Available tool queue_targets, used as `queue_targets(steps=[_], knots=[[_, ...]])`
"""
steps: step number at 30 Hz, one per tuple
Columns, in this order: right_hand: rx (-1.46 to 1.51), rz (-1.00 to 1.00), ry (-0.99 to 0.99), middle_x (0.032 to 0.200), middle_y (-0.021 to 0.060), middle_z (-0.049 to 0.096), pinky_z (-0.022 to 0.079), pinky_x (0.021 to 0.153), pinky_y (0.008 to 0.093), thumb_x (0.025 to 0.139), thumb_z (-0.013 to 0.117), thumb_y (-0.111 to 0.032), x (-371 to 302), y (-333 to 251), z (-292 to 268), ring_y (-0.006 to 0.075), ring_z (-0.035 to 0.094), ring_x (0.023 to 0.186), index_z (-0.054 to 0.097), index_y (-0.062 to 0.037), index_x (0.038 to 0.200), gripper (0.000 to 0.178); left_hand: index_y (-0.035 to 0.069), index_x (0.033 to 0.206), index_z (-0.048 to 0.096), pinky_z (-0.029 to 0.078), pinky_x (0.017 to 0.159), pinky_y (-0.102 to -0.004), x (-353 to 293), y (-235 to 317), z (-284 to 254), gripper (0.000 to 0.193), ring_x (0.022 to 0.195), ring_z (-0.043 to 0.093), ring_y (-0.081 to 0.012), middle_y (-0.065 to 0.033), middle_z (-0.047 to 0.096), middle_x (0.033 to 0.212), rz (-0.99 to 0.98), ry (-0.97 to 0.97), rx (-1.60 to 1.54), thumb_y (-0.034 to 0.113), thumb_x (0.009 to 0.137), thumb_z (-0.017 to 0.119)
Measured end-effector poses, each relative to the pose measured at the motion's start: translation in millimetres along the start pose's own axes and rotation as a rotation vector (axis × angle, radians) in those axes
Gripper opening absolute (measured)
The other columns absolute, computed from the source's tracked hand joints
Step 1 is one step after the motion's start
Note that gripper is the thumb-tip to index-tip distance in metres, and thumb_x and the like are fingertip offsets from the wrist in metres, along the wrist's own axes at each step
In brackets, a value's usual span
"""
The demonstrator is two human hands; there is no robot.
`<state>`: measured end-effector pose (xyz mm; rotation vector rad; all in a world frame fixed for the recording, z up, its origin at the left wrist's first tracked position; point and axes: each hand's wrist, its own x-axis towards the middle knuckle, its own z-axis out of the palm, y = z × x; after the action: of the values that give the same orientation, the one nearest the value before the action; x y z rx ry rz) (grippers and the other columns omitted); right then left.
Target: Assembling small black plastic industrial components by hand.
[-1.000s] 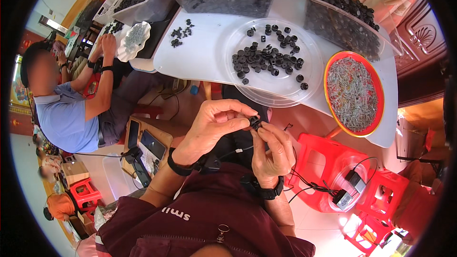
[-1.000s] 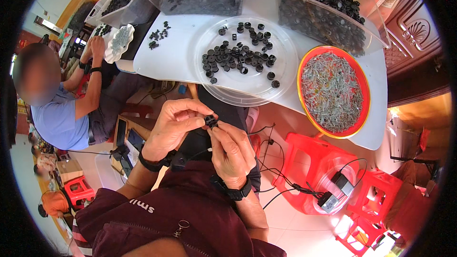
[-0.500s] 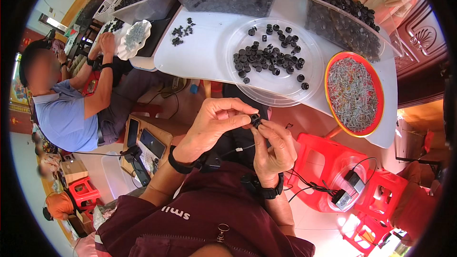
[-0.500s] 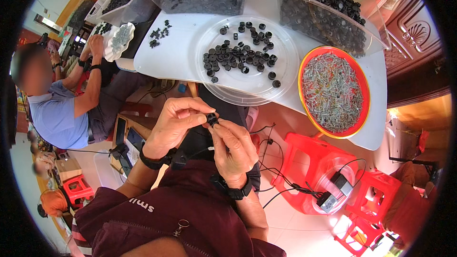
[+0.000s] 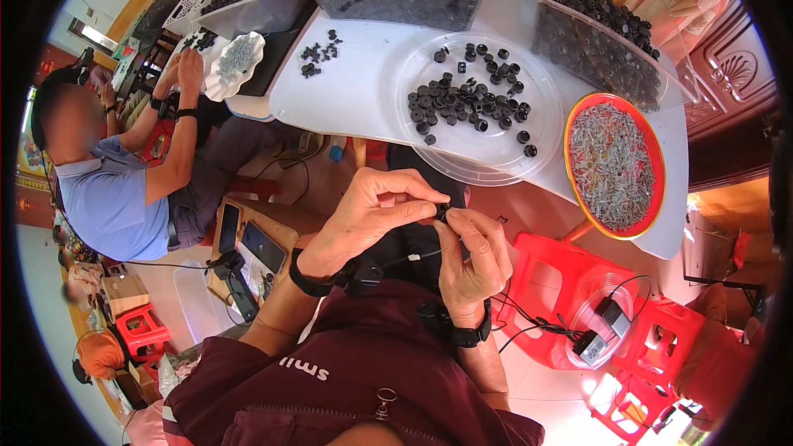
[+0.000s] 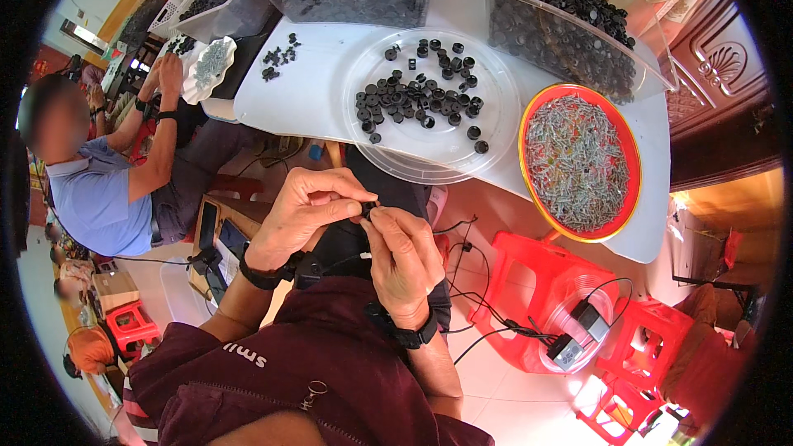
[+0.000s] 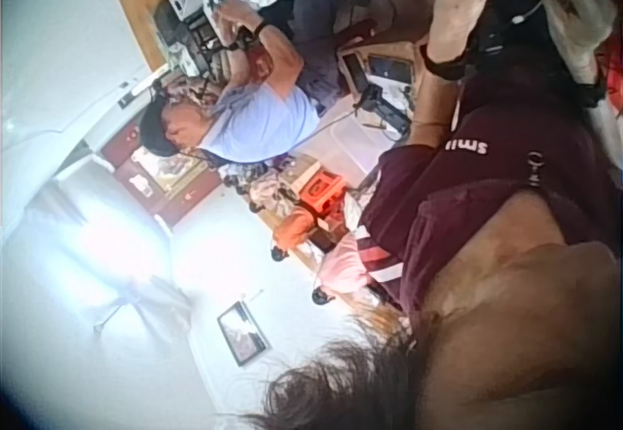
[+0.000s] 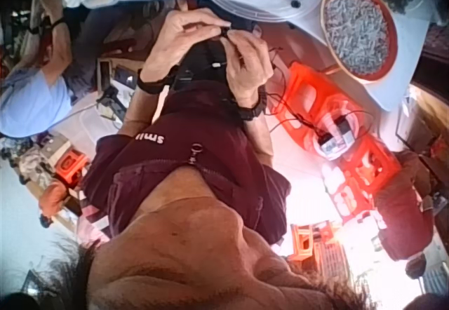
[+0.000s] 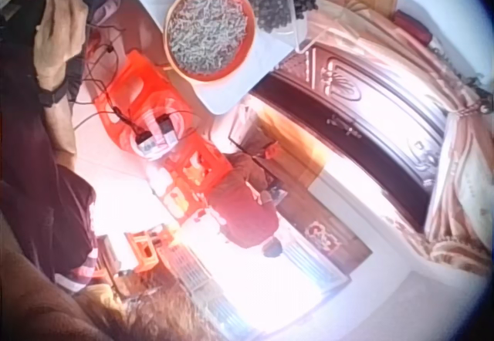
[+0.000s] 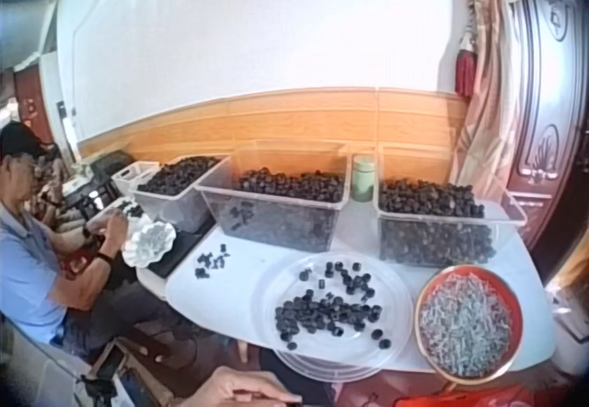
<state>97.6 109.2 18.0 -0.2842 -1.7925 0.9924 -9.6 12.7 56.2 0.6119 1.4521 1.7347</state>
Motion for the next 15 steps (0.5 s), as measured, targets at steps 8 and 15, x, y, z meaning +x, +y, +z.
queue_targets(steps=[8, 15], knots=[[0.101, 0.218, -0.160, 0.085, 0.0109, 0.062, 0.050, 0.061, 0.0272, 0.068, 0.073, 0.005, 4, 1, -5, 0.0201, 0.062, 0.072, 0.062, -0.0013, 0.089, 0.024, -0.008, 0.090, 0.065, 0.051, 0.065, -0.0235, 1, -7, -7, 0.011, 0.072, 0.062, -0.0139, -0.0110, 0.063, 0.083, -0.058, 0.044, -0.063, -0.005, 0.080, 0.061], [0.160, 0.266, -0.190, 0.087, 0.0114, 0.063, 0.052, 0.061, 0.0264, 0.069, 0.073, 0.005, 9, 6, -5, 0.0191, 0.063, 0.074, 0.061, -0.0005, 0.088, 0.023, -0.007, 0.094, 0.064, 0.053, 0.069, -0.0247, 2, -12, -7, 0.015, 0.076, 0.063, -0.0150, -0.0125, 0.063, 0.087, -0.060, 0.026, -0.015, -0.005, 0.080, 0.061]])
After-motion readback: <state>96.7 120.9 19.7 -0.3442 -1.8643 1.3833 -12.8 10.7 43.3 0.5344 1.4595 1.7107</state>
